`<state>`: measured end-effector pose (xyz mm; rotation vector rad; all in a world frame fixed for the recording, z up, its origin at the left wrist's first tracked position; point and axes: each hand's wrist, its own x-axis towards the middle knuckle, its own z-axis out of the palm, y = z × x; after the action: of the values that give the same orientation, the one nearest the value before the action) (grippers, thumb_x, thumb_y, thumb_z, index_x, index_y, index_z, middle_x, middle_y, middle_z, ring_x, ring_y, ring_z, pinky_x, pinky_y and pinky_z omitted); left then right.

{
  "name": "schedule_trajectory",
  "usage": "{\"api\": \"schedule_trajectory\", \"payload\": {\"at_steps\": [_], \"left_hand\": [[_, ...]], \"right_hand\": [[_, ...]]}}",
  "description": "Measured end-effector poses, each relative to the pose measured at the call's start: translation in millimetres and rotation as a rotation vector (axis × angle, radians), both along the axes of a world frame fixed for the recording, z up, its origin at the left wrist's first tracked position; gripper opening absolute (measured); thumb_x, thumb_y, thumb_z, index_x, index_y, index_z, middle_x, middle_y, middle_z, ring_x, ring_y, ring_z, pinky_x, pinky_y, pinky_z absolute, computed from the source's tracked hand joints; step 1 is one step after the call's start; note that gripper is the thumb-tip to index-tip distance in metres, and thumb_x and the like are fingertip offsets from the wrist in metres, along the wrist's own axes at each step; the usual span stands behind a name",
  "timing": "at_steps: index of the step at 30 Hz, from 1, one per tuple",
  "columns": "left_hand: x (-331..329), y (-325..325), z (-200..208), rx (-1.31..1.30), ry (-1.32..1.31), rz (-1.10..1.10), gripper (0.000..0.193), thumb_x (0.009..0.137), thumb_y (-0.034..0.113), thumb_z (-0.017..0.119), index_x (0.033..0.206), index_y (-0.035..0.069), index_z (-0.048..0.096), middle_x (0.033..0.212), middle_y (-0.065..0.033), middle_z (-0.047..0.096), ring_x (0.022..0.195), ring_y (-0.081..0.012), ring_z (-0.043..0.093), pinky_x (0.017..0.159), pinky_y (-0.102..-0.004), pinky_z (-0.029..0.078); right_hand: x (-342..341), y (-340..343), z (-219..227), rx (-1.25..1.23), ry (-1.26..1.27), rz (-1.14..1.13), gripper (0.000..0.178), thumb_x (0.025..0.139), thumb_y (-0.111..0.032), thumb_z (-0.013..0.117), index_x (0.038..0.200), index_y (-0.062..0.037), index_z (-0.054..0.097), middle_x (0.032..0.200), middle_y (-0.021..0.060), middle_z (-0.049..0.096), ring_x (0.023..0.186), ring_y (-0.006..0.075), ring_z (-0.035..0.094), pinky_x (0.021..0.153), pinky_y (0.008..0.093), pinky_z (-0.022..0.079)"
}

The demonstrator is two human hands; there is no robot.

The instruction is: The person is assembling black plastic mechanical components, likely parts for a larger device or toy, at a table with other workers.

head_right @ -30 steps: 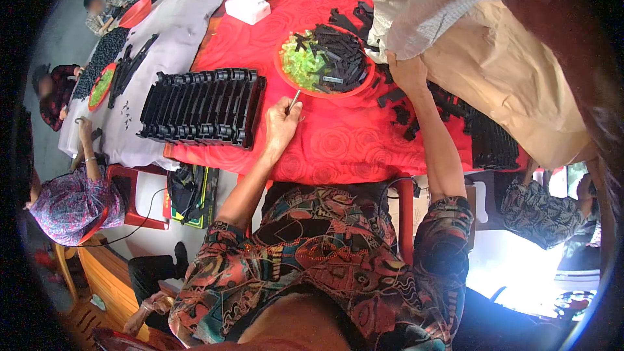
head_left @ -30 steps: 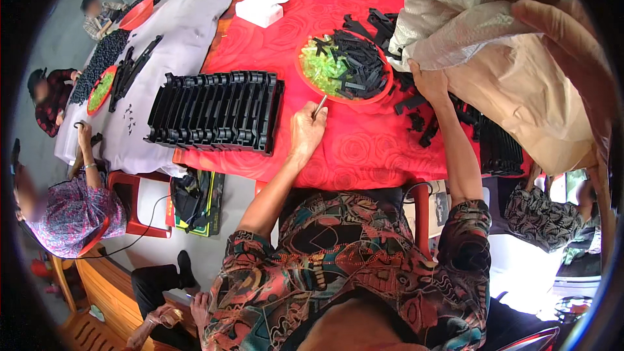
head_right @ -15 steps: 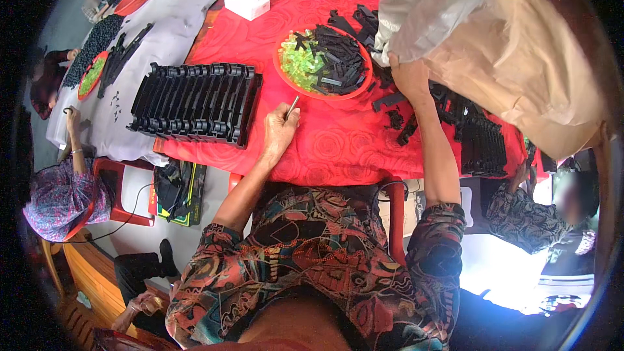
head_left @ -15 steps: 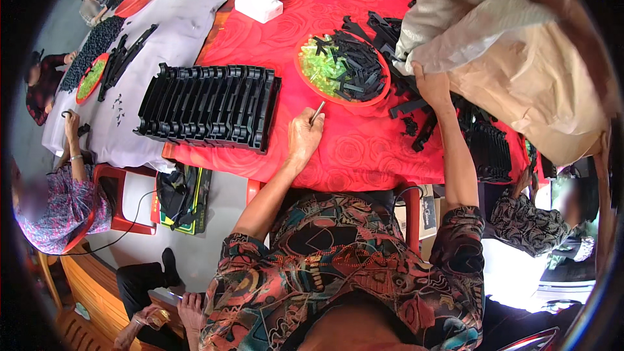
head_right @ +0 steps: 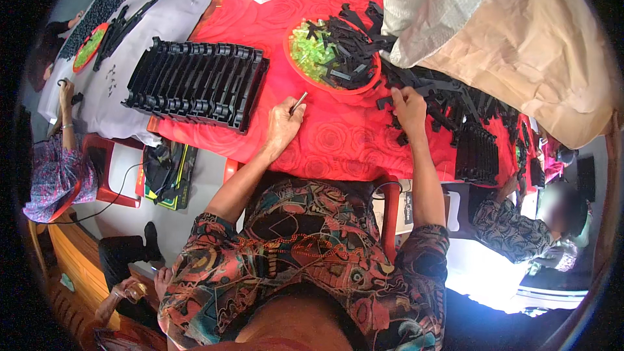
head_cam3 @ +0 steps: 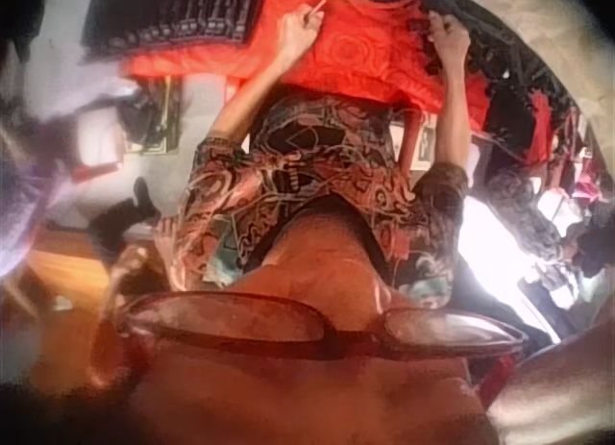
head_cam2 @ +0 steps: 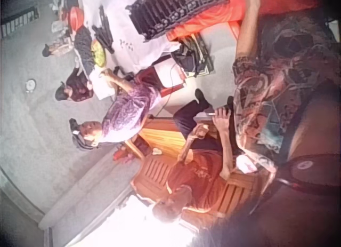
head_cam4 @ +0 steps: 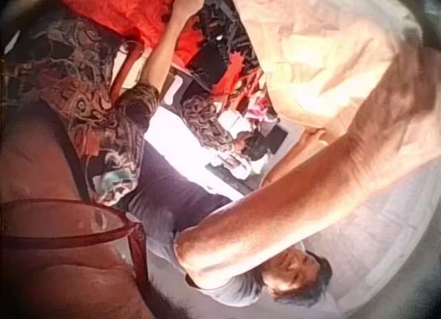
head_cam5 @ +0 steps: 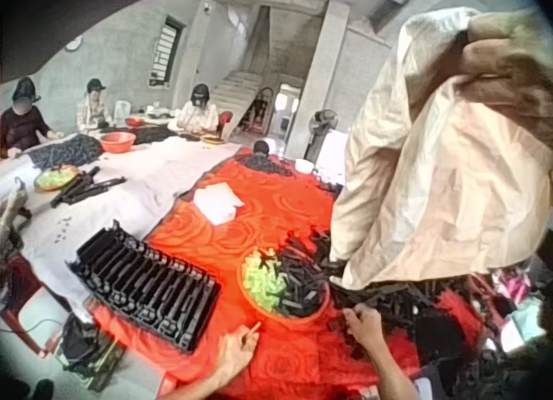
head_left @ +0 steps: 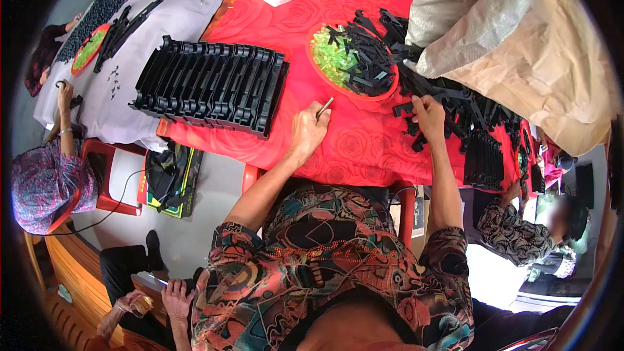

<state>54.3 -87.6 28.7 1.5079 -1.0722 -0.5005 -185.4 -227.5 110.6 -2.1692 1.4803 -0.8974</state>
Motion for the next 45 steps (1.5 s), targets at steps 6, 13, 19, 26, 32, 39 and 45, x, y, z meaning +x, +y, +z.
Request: {"api": "schedule_trajectory", "payload": {"at_steps": [6, 13, 19, 26, 32, 39, 45], "left_hand": [[-3, 6, 8, 0.082, -0.088, -0.03, 0.017, 0.081, 0.019, 0.054, 0.074, 0.004, 0.05, 0.06, -0.018, 0.055, 0.06, -0.038, 0.056, 0.052, -0.0466, 0.041], [-10, 5, -11, -0.082, -0.383, -0.158, 0.014, 0.079, 0.015, 0.052, 0.075, 0.002, 0.047, 0.063, -0.0169, 0.055, 0.058, -0.035, 0.056, 0.05, -0.0449, 0.044], [-14, 6, -11, -0.03, -0.619, -0.309, 0.014, 0.079, 0.015, 0.054, 0.076, 0.002, 0.049, 0.066, -0.0153, 0.054, 0.058, -0.0335, 0.056, 0.051, -0.0433, 0.044], [-14, 4, -12, -0.022, -0.704, -0.319, 0.014, 0.078, 0.015, 0.055, 0.075, 0.001, 0.05, 0.064, -0.0146, 0.053, 0.057, -0.0334, 0.056, 0.049, -0.0431, 0.044], [-13, 6, -11, -0.037, -0.749, -0.331, 0.014, 0.077, 0.015, 0.051, 0.077, 0.0, 0.052, 0.066, -0.015, 0.055, 0.056, -0.03, 0.058, 0.049, -0.0406, 0.046], [-14, 5, -13, -0.029, -0.749, -0.333, 0.014, 0.077, 0.014, 0.051, 0.077, 0.0, 0.052, 0.065, -0.0147, 0.055, 0.056, -0.0295, 0.058, 0.049, -0.0401, 0.047], [-14, 4, -10, -0.034, -0.766, -0.333, 0.013, 0.078, 0.014, 0.051, 0.077, 0.001, 0.052, 0.065, -0.0146, 0.055, 0.056, -0.0293, 0.058, 0.049, -0.0401, 0.047]], "right_hand": [[-18, 30, -65, 0.08, -0.141, 0.022, 0.032, 0.083, -0.02, 0.056, 0.06, 0.0001, 0.048, 0.047, 0.0061, 0.047, 0.04, 0.011, 0.049, 0.041, 0.0278, 0.04], [-15, 49, -94, -0.063, -0.048, -0.007, 0.021, 0.078, -0.016, 0.06, 0.069, 0.0004, 0.051, 0.056, 0.0077, 0.052, 0.052, 0.0155, 0.052, 0.051, 0.0307, 0.043], [15, 62, -87, -0.017, -0.032, -0.018, 0.027, 0.074, -0.016, 0.063, 0.093, -0.0004, 0.052, 0.07, 0.0096, 0.057, 0.06, 0.0174, 0.055, 0.055, 0.0298, 0.045], [7, 59, -99, -0.001, -0.054, 0.011, 0.027, 0.073, -0.012, 0.064, 0.094, -0.0005, 0.052, 0.069, 0.0071, 0.056, 0.057, 0.0146, 0.052, 0.053, 0.0271, 0.043], [9, 65, -98, 0.021, -0.036, 0.017, 0.025, 0.073, -0.01, 0.062, 0.093, -0.0003, 0.052, 0.071, 0.0073, 0.054, 0.059, 0.0152, 0.052, 0.053, 0.0269, 0.044], [8, 69, -98, -0.072, 0.042, 0.077, 0.027, 0.073, -0.01, 0.061, 0.096, 0.0001, 0.05, 0.079, 0.0125, 0.052, 0.069, 0.0241, 0.054, 0.058, 0.0329, 0.046], [8, 70, -97, -0.196, 0.127, 0.153, 0.029, 0.074, -0.011, 0.059, 0.099, -0.0015, 0.049, 0.084, 0.0143, 0.051, 0.074, 0.0299, 0.055, 0.061, 0.0374, 0.047]]}}
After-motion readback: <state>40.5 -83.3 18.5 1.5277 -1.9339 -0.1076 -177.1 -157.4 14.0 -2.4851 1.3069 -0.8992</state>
